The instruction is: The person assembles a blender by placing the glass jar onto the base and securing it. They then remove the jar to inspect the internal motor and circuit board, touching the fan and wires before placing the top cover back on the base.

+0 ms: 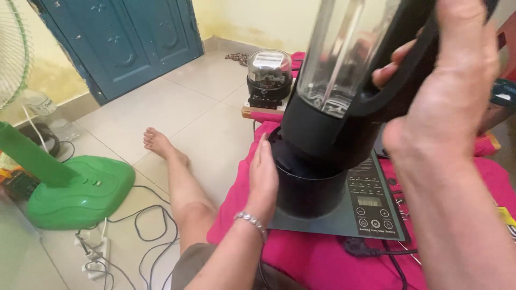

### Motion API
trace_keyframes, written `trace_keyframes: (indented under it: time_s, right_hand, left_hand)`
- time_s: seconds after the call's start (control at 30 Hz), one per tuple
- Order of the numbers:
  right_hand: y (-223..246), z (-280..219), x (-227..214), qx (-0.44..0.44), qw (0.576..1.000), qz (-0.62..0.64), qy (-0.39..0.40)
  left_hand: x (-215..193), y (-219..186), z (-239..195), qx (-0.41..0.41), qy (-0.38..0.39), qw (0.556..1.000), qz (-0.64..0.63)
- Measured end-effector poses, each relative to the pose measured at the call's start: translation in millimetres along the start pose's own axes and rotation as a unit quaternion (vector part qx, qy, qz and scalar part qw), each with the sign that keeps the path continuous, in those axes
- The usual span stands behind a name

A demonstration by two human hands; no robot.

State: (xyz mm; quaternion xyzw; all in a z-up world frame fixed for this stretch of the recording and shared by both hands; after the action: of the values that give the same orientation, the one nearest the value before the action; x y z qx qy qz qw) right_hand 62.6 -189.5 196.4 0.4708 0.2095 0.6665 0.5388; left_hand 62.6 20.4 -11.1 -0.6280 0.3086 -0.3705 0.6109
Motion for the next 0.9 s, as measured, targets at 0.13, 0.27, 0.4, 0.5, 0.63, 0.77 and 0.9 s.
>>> trace_keyframes:
  time_s: [0.13,0.27,0.4,0.5,0.63,0.77,0.9]
  right_hand:
    - [-3.2,-9.6,9.6,-0.034,0.998,-0.029,0.047]
    - [-12.0,-14.2,13.3,-0.065,0.995,-0.001,0.075]
    - [-13.5,-17.1,18.4,-0.060,0.994,0.014,0.089]
    - [-15.5,-19.5,19.0,-0.052,0.994,0.011,0.095]
    - [-15.3,-22.2,14.6,-0.043,0.995,0.017,0.087]
    - [-11.9,-30.4,24.6,-0.059,0.995,0.018,0.078]
    - [-14.3,-38.3,35.5,-0.059,0.993,0.025,0.100]
  left_hand:
    - [9.0,-6.8,-0.9,0.022,-0.003,1.000,-0.014]
    - [14.1,-3.6,-2.1,0.015,-0.014,0.999,-0.045]
    - [14.8,-2.7,-0.7,0.009,-0.026,0.999,-0.038]
    - [14.3,-2.6,-0.1,0.009,-0.034,0.999,-0.032]
    - [16.5,-10.0,-8.1,-0.028,-0.039,0.999,0.004]
    - [19.1,-2.3,-3.6,-0.001,-0.051,0.999,-0.002]
    - [16.6,-0.2,-4.8,0.037,-0.059,0.997,-0.010]
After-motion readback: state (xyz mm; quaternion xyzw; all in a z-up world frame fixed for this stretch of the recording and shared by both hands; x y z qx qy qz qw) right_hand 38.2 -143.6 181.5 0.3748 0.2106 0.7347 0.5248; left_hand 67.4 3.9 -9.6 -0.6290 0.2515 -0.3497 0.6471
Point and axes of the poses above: each hand's wrist, its own z-axis towards the middle knuckle, its own x-axis out of the palm, y = z × x, the point moved 6 cm from there along z, towards the middle knuckle
